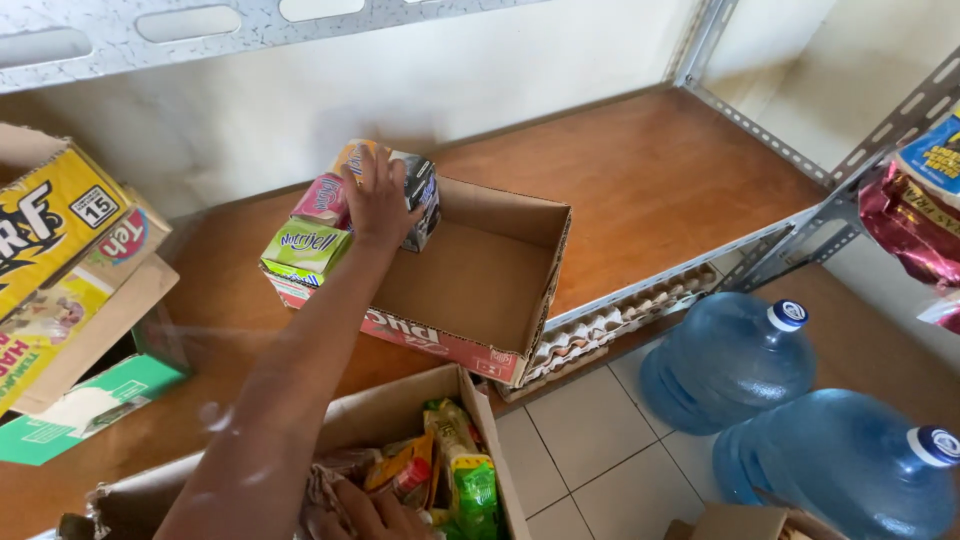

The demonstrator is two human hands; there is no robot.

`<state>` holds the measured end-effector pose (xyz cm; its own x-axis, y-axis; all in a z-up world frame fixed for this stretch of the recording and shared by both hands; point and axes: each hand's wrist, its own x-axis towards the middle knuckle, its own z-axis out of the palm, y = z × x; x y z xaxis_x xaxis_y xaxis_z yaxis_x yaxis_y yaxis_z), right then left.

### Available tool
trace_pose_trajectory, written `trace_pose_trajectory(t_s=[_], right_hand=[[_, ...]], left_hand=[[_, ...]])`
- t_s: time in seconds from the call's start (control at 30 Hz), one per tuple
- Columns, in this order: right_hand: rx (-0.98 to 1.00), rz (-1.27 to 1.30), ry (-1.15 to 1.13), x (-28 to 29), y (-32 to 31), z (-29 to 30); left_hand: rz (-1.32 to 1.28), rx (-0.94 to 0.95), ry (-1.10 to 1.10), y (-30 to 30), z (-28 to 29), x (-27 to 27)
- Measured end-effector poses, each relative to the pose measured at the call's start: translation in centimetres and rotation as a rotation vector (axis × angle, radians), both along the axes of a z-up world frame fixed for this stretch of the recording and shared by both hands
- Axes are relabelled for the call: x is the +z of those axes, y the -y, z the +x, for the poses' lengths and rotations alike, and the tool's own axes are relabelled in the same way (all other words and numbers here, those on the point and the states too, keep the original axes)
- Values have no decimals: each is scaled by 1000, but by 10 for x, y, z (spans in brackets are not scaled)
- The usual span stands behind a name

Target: Sorting, wiping down, and packing various grocery items into a cardboard box.

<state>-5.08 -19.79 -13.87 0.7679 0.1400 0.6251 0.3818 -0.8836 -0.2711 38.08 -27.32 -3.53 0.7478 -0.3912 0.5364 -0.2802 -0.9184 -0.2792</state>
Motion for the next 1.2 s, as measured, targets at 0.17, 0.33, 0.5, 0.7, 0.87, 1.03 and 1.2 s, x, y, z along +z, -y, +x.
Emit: trace_pose_trajectory(t_s=[0.17, 0.33, 0.5, 0.7, 0.87, 1.03, 1.2], right_hand=[[-1, 10, 55, 29, 7, 0], [-41, 77, 23, 65, 10, -7], [112, 211, -76, 97, 21, -17], [113, 466, -107, 137, 35, -28], [-19, 492, 68, 133, 61, -24], [-558, 84, -7, 168, 113, -37], [-736, 43, -456, 179, 110, -36]], left_hand=[[-76, -145, 40, 2, -27, 13], [-241, -543, -41, -3, -98, 47], [-201, -755, -163, -49, -175, 57], [-445, -797, -311, -134, -221, 54], [-805, -696, -464, -189, -286, 58], [-839, -726, -579, -228, -357, 50], [-871, -690, -670, -253, -380, 20]])
